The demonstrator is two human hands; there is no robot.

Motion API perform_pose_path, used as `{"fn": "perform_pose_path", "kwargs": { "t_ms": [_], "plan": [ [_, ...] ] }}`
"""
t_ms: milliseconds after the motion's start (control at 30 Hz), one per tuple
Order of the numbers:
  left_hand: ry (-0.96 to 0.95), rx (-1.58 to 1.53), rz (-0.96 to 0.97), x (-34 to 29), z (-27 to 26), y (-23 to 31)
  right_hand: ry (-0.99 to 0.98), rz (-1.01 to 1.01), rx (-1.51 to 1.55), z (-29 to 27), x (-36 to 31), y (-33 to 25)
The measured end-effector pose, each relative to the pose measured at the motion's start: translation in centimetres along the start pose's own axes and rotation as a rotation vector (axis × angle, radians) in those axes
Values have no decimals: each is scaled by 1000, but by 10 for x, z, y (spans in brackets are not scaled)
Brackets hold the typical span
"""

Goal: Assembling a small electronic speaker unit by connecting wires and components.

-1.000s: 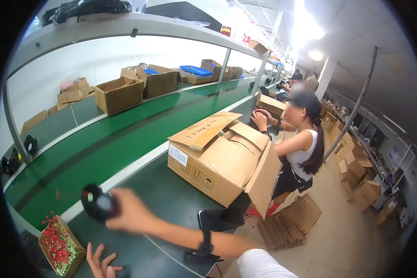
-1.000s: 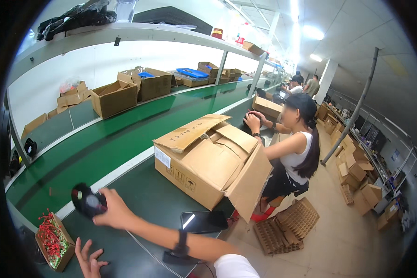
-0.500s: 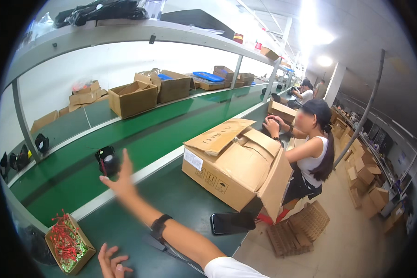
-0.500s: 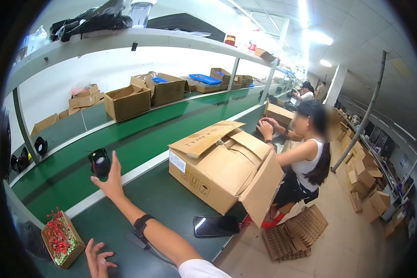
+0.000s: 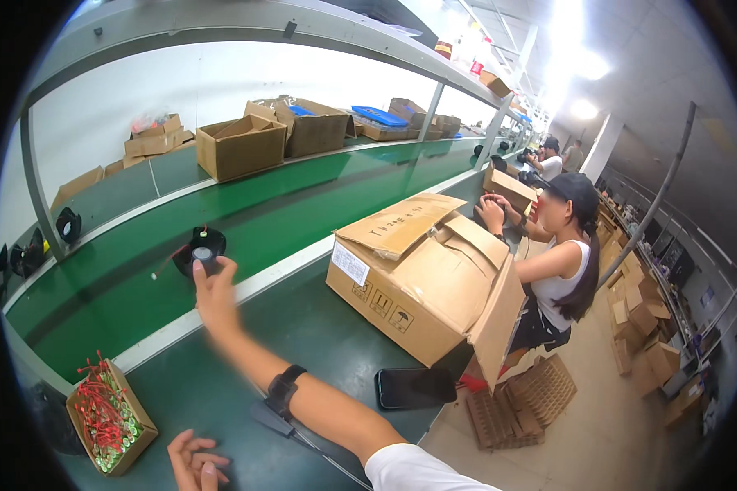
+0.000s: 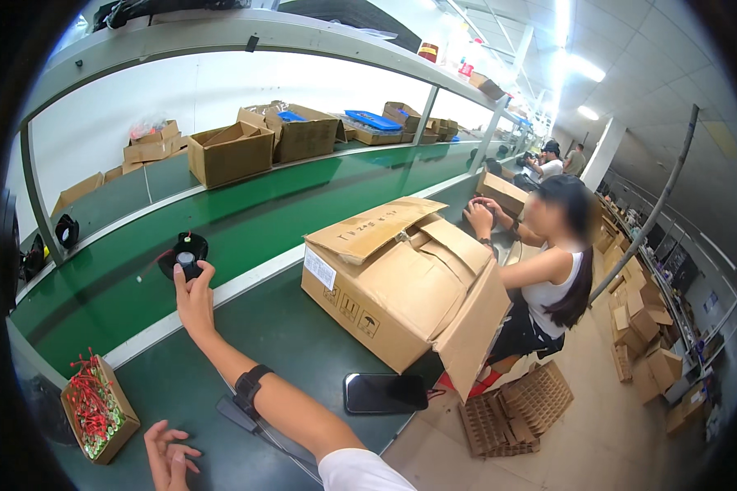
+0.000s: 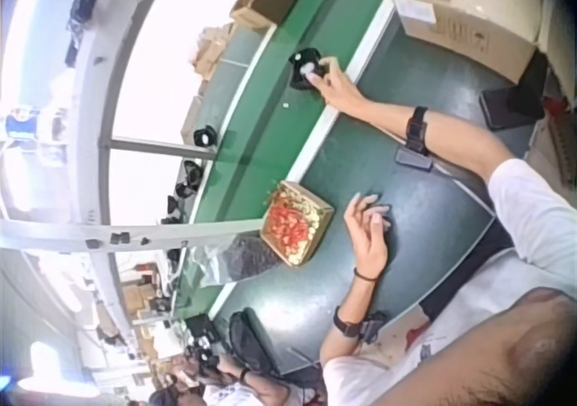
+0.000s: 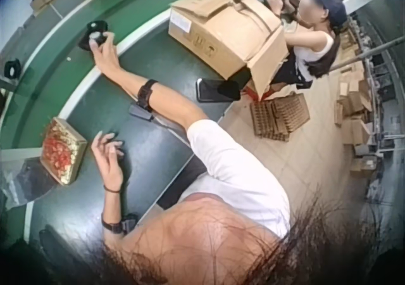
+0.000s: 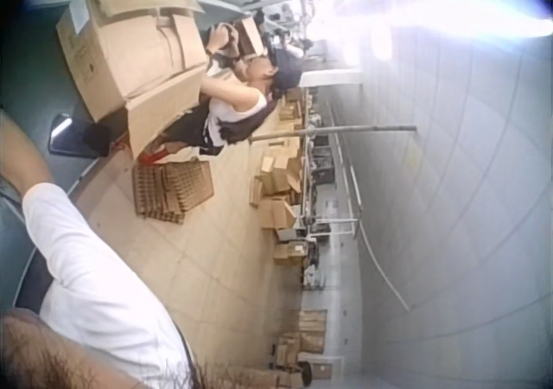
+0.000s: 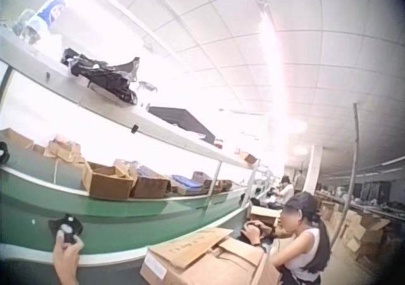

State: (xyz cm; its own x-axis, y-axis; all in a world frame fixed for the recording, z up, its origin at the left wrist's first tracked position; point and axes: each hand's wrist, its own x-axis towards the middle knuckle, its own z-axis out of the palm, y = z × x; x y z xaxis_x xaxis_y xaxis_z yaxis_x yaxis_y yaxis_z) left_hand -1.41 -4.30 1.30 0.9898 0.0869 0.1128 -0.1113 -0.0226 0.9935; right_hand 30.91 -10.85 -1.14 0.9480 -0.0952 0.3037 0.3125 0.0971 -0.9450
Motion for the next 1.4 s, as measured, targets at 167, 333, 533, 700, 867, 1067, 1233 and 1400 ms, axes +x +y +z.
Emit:
{"fn": "perform_pose_path", "kwargs": {
  "t_ms": [167, 333, 533, 700, 867, 1067, 1233, 1400],
  "plan": [
    [-29, 16, 1, 5, 0, -1, 47, 121, 69, -10, 5, -11],
    [97, 48, -170, -13, -17, -6, -87, 340, 353, 26, 16, 5],
    [-163, 171, 188, 8, 9, -18, -333, 554, 626, -88, 114, 69],
    [13, 45, 10, -3, -5, -22, -145, 374, 48, -17, 60, 59],
    [-49, 120, 145, -4, -6, -26, -290, 403, 57, -20, 57, 40],
    [-64, 110, 192, 0, -6, -29, -322, 397, 55, -41, 70, 40],
    [-67, 104, 165, -1, -5, -25, -346, 408, 55, -41, 74, 45],
    [-64, 136, 168, -1, -4, -28, -100, 125, -219, -34, 67, 61]
  ]
}}
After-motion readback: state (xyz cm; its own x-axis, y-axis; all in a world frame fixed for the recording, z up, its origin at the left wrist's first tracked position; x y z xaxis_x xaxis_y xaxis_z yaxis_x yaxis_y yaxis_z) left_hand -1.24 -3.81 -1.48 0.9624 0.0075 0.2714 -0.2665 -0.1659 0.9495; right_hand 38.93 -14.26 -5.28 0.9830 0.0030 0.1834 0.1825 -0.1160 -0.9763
